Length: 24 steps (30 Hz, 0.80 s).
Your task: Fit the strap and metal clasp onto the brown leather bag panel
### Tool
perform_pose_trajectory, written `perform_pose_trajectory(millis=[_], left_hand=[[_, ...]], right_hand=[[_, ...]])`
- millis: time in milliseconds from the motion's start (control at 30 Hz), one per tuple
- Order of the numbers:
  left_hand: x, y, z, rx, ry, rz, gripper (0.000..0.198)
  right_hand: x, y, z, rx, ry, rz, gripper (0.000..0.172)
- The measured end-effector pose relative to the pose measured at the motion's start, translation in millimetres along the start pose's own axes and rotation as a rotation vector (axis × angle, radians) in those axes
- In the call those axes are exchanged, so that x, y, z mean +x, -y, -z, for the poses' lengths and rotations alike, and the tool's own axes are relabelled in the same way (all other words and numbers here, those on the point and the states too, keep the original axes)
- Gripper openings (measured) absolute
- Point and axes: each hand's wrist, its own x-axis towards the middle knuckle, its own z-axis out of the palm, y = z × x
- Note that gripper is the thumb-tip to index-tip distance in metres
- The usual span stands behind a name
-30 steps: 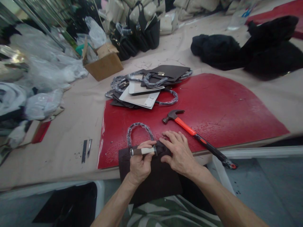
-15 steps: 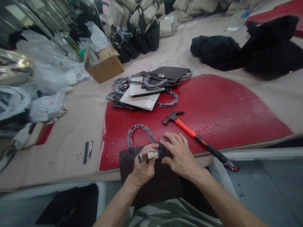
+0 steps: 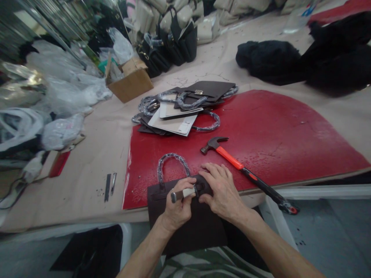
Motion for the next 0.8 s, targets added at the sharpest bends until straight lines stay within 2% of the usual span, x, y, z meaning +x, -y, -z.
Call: perform_pose_trajectory(millis=[167,500,600,700,733,800], left_hand=[[3,-1,-2.3,-0.001,-0.005,-0.007,0.025],[5,-3,-11.9,0.034,0.007,0.041,0.02],[3,-1,-12.4,0.016,0.011,0.081,0.016],[0,2,-12.8,-0.01,0.014,0.11,0.017],[-1,3,-13.0,-0.016,0.012,0.113,0.019],[-2,4,-13.0,-0.022,0.006,0.11,0.02]], right_hand=[[1,0,0,-0.003,-0.002,0.001,0.06],[-2,-6,-3,0.032,-0.025,0.061,0.058],[-5,-16,13,0.01,-0.131,0.084,0.048],[-9,-29,43,-0.199,-0.238,-0.045,0.038],[-10,-33,53,-0.288,-0.22,-0.115,0.036],[-12,-38,71,-0.409,-0.096,-0.28,0.032]])
